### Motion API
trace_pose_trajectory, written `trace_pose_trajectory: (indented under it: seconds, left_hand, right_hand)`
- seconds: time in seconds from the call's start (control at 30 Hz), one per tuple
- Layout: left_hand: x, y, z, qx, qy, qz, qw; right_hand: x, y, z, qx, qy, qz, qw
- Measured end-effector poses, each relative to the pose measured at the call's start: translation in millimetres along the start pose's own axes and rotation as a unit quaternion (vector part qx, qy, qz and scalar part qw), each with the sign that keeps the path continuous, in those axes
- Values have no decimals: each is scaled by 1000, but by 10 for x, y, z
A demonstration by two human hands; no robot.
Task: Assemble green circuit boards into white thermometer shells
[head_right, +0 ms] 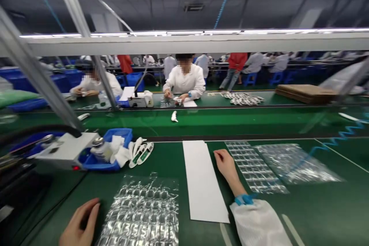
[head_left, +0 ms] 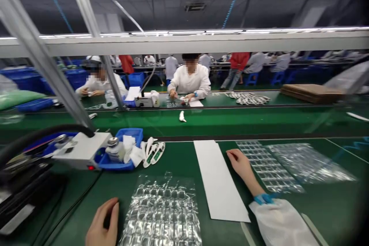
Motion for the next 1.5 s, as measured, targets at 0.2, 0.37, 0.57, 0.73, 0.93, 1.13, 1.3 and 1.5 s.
trace_pose_trajectory:
  seconds: [0.2,0.37,0.57,0.73,0.93,1.13,1.3,1.5]
  left_hand:
    - [-101,-15,58,25,-35,-23,999]
    - [-110,34,16,19,-39,-18,999]
    - [-907,290,327,134,1,160,978]
    - [-1406,733,958,197,83,204,955]
    - [-1444,951,1546,197,106,140,965]
    - [-1487,984,1738,255,0,48,966]
    - [-1670,704,1526,364,-181,-18,914]
    - [-1863,157,1096,418,-337,-38,843]
  right_hand:
    - [-39,-23,-12,19,-25,5,999]
    - [-59,-16,8,21,-41,10,999]
    - [-62,0,17,29,-36,14,999]
    - [-36,-3,-2,28,-29,14,999]
    - [9,2,-8,21,-10,19,1000]
    - [266,-8,-121,-6,46,22,999]
    - [904,-84,-96,61,160,9,985]
    - [1882,-287,169,214,300,-29,929]
Point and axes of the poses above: each hand's wrist, its own y-axis towards the middle knuckle, its own z-axis out of the palm, x = y × z, the point moved 1 cm from there along y, towards the middle knuckle, and after that the axes turned 7 degrees about -y, right-handed, at the moved point
